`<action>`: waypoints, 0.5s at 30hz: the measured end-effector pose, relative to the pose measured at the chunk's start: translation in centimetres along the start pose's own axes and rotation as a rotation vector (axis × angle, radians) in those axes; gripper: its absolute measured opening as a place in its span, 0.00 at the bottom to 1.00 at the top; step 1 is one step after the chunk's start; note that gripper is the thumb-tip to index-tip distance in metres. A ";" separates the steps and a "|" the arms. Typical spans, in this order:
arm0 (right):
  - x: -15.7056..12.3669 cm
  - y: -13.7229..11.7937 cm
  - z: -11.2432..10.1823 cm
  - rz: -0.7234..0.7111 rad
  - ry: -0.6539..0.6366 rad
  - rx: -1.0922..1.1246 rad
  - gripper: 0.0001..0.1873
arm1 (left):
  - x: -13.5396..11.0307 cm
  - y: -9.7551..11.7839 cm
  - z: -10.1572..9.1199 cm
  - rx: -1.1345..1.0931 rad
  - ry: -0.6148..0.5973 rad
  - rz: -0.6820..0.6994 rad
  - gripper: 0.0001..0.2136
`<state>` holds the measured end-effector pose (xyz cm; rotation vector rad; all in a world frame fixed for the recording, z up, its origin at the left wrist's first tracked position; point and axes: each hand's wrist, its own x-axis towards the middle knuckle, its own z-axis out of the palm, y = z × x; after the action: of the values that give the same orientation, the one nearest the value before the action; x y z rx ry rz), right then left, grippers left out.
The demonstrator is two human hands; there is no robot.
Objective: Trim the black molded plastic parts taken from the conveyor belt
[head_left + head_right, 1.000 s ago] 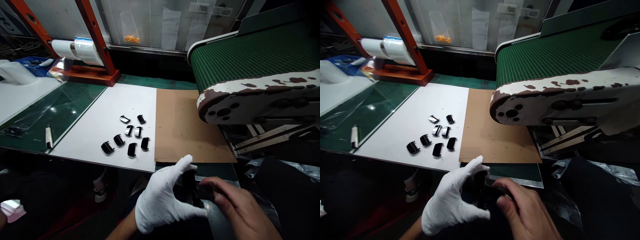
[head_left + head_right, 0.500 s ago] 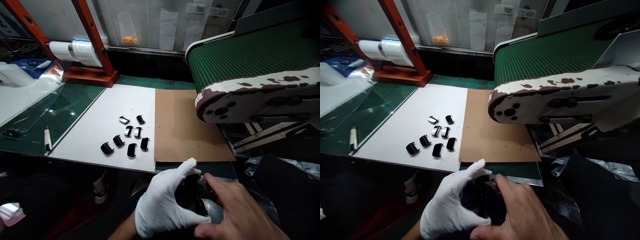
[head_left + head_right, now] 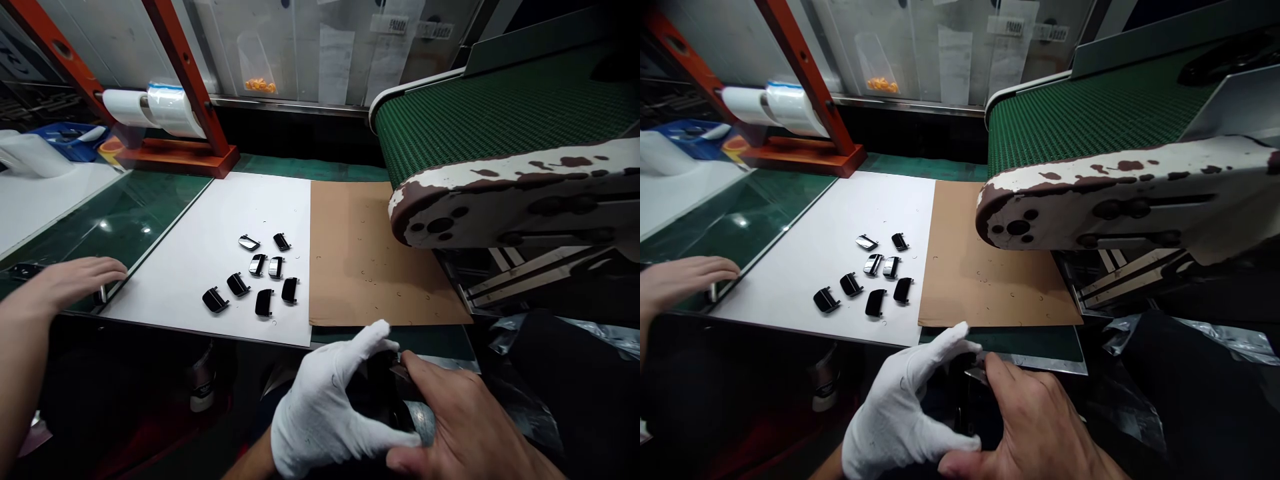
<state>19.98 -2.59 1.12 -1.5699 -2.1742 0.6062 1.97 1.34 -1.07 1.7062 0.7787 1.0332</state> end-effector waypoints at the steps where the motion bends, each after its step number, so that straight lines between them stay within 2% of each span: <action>1: 0.0 0.0 0.1 -0.005 0.015 -0.002 0.37 | -0.1 0.0 0.0 0.007 0.009 -0.002 0.43; 6: 0.1 0.1 0.5 -0.039 0.078 -0.014 0.40 | -0.5 -0.2 0.4 0.048 0.043 0.013 0.41; 15: 0.4 0.1 0.6 -0.104 0.108 -0.037 0.41 | -0.6 -0.5 0.7 0.065 0.053 0.014 0.42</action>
<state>19.61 -2.21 0.64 -1.4620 -2.1813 0.4410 2.30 0.72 -1.83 1.7477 0.8440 1.0770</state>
